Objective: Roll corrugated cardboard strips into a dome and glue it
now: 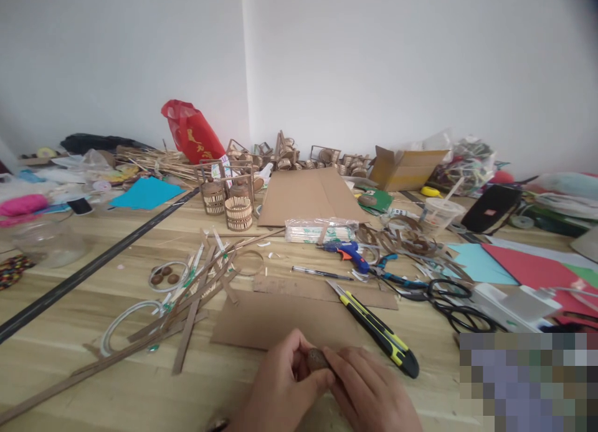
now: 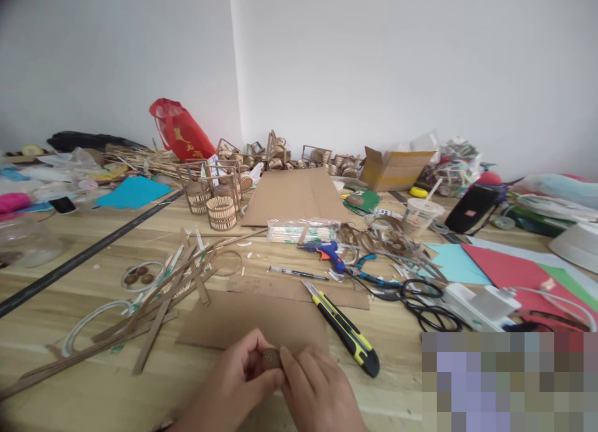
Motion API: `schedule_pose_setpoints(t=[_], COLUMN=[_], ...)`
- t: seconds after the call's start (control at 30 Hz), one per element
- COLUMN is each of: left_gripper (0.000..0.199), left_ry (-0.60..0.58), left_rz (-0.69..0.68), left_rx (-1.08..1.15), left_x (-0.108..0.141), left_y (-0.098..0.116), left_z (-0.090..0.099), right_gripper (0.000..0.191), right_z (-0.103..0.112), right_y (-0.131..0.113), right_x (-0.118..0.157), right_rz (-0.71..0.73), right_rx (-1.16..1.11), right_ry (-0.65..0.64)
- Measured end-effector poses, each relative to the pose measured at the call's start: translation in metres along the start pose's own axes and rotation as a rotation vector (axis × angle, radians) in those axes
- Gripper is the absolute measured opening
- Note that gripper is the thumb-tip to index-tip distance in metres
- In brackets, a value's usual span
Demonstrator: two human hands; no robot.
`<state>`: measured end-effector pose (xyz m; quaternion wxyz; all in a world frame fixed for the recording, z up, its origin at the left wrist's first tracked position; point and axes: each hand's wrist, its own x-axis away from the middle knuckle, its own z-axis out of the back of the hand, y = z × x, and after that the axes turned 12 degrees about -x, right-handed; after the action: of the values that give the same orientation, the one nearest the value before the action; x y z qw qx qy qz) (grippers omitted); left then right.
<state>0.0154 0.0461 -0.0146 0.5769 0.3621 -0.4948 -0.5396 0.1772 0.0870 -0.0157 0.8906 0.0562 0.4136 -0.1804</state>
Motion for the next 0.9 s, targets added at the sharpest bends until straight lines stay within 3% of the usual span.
schedule_pose_setpoints(t=[0.1,0.33,0.47,0.63,0.77,0.9], left_gripper=[0.043,0.052,0.051,0.032,0.021,0.017], left_ry=[0.005,-0.140,-0.168,0.017,0.227,0.314], left_rz=[-0.021,-0.101,-0.151,-0.216,-0.232,-0.364], left_rx=[0.020,0.201,0.126,-0.060,-0.295,-0.516], left_x=[0.000,0.002,0.002,0.004,0.005,0.002], left_y=[-0.004,-0.008,-0.004,0.004,0.005,-0.007], left_z=[-0.003,0.005,0.011,0.016,0.016,0.010], right_gripper=[0.029,0.030,0.029,0.025,0.024,0.033], right_z=[0.001,-0.007,-0.004,0.007,0.004,-0.012], right_y=[0.003,0.009,0.010,0.006,0.002,-0.002], right_x=[0.001,0.014,0.015,-0.003,-0.009,0.000], right_rz=[-0.001,-0.010,-0.024,-0.140,-0.458,-0.724], right_rx=[-0.056,-0.141,-0.157,-0.313,-0.708,-1.098], right_ry=[-0.010,0.054,0.033,-0.008,-0.035,0.032])
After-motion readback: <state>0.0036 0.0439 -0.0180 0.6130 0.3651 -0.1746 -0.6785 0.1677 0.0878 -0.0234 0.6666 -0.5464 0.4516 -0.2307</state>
